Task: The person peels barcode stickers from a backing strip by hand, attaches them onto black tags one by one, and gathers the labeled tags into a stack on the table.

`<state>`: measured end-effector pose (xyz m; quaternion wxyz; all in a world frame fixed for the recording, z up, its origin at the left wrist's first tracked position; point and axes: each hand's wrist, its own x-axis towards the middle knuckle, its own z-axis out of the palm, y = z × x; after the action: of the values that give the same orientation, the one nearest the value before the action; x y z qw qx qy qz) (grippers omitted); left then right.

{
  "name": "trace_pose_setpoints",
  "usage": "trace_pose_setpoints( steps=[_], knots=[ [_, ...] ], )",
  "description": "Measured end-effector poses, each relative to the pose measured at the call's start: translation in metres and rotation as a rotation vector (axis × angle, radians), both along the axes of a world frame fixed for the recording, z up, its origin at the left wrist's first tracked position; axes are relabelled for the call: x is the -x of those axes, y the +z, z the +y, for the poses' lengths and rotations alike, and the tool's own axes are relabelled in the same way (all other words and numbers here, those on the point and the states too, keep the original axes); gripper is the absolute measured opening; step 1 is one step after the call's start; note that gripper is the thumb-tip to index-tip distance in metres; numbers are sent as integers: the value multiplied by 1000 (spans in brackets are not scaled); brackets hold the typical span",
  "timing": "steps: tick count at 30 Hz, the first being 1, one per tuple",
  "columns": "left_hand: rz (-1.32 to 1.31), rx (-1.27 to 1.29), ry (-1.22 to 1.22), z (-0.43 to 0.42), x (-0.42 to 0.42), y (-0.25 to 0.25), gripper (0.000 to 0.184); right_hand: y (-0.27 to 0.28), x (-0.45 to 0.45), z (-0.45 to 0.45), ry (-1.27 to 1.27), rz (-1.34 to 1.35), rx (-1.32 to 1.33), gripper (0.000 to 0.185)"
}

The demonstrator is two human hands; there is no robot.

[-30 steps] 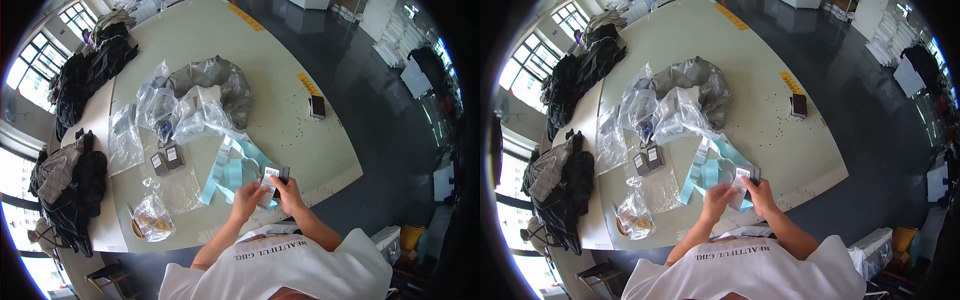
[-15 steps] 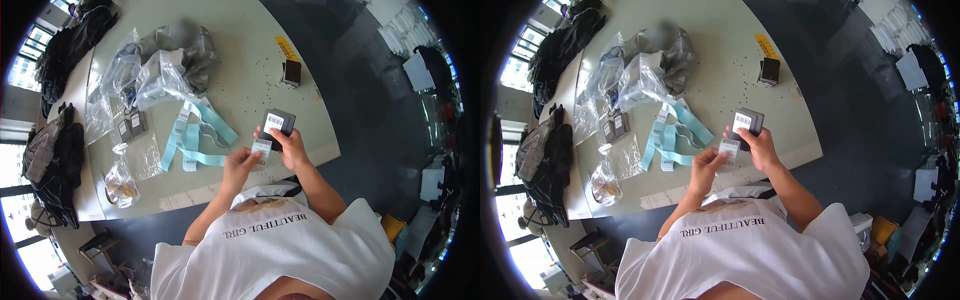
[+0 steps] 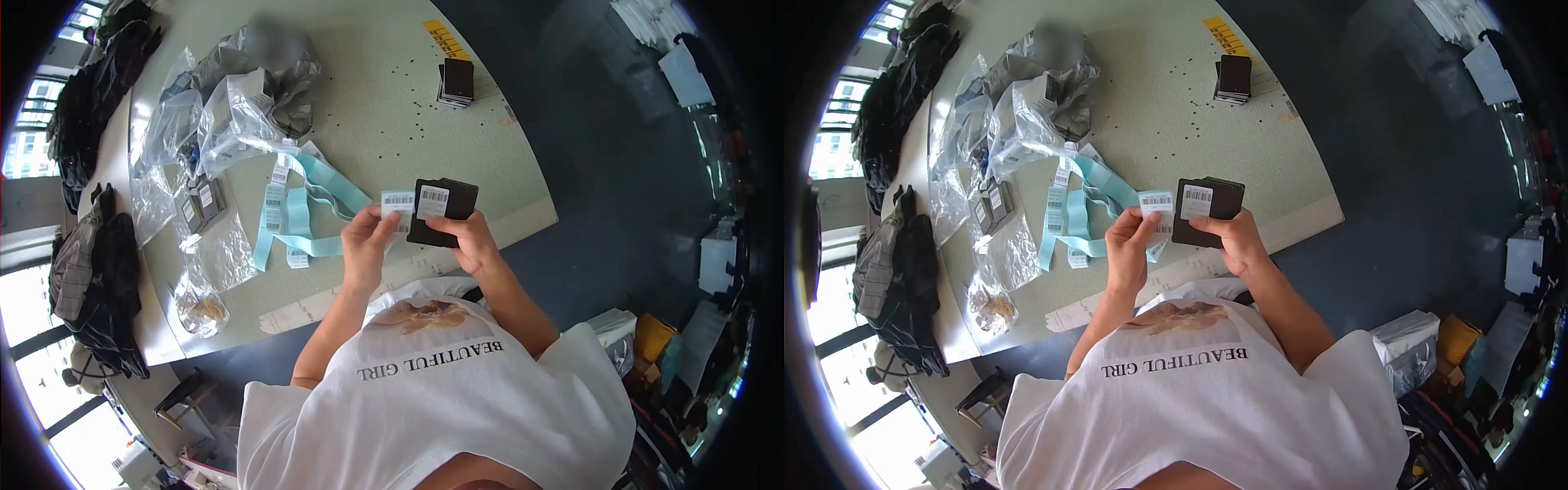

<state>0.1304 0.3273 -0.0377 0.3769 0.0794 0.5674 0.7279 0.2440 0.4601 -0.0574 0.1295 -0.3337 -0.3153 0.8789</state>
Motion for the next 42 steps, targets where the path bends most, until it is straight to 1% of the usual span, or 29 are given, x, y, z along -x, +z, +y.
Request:
trace_pose_setpoints(
  steps=[1, 3, 4, 6, 10, 12, 13, 14, 15, 16, 17, 19, 20, 22, 23, 25, 26, 28, 30, 31, 33, 34, 35, 37, 38, 39, 40, 41, 42],
  knots=[
    [33, 30, -37, 1, -2, -1, 12, -3, 0, 0, -5, 5, -2, 30],
    [153, 183, -115, 5, -6, -5, 10, -8, -1, 1, -3, -12, -19, 30],
    [154, 183, -113, 5, -5, -8, 10, -9, -1, 0, -2, -11, -19, 30],
    [186, 315, -119, 7, -5, -13, 12, -9, -4, 0, 60, -13, -34, 30],
    [160, 269, -83, 17, -7, -13, 12, 3, -14, 10, 78, -43, -40, 25],
    [121, 298, -17, 23, -3, -14, 14, 6, -23, 15, -69, -170, 39, 23],
    [118, 301, -13, 22, 3, -32, 14, 0, -30, 19, -65, -172, 41, 23],
    [226, 337, -6, 19, 9, -65, 14, -10, -40, 24, -80, -245, -81, 23],
    [337, 370, 6, 20, 15, -66, 15, -8, -42, 28, -92, -311, -209, 24],
    [439, 402, 8, 14, 17, -64, 14, -5, -45, 28, -128, -308, -237, 28],
    [440, 399, 10, 9, 13, -64, 14, -3, -46, 29, -127, -306, -240, 28],
    [40, 221, -34, 6, 0, -24, 11, 10, -43, 20, -124, -178, -325, 31],
    [6, 161, -21, 7, -7, -20, 10, 11, -37, 16, -124, -180, -323, 31],
    [-30, 129, -21, 12, -19, -3, 11, 14, -21, 7, -153, 35, -338, 37],
    [-64, 97, -21, 13, -23, 5, 13, 14, -14, 3, -152, 33, -338, 37],
    [-38, 96, -8, 15, -26, 11, 13, 15, -3, -3, -182, 100, -361, 43],
    [-17, 103, 6, 15, -27, 10, 14, 17, 1, -5, -149, 74, -425, 46],
    [8, 110, 31, 11, -24, 7, 15, 26, 7, -11, -150, 47, -411, 46],
    [118, 229, -99, 6, -19, 2, 17, 28, 10, -13, -154, 15, -400, 46],
    [119, 226, -94, 7, -18, 2, 17, 25, 10, -13, -166, 36, -451, 45],
    [286, 160, 31, 10, -14, 5, 20, 26, 11, -11, -176, 61, -509, 44],
    [315, 141, 5, 8, -9, 8, 23, 27, 11, -12, -172, 70, -565, 44],
    [314, 142, 10, 8, -7, 10, 23, 28, 10, -14, -168, 76, -619, 43],
    [223, 66, -70, 9, -5, 15, 17, 26, 11, -17, -158, 86, -605, 43],
    [222, 65, -68, 10, -5, 14, 17, 25, 11, -18, -154, 95, -592, 43],
    [158, 28, -45, 12, -6, 13, 14, 26, 12, -19, -153, 94, -595, 43],
    [94, -8, -25, 14, -7, 12, 11, 27, 13, -20, -152, 81, -592, 40],
    [92, -8, -29, 15, -8, 12, 11, 28, 12, -21, -152, 67, -588, 37],
    [49, -17, -3, 17, -10, 14, 10, 27, 11, -21, -154, 65, -588, 37]
  ],
)
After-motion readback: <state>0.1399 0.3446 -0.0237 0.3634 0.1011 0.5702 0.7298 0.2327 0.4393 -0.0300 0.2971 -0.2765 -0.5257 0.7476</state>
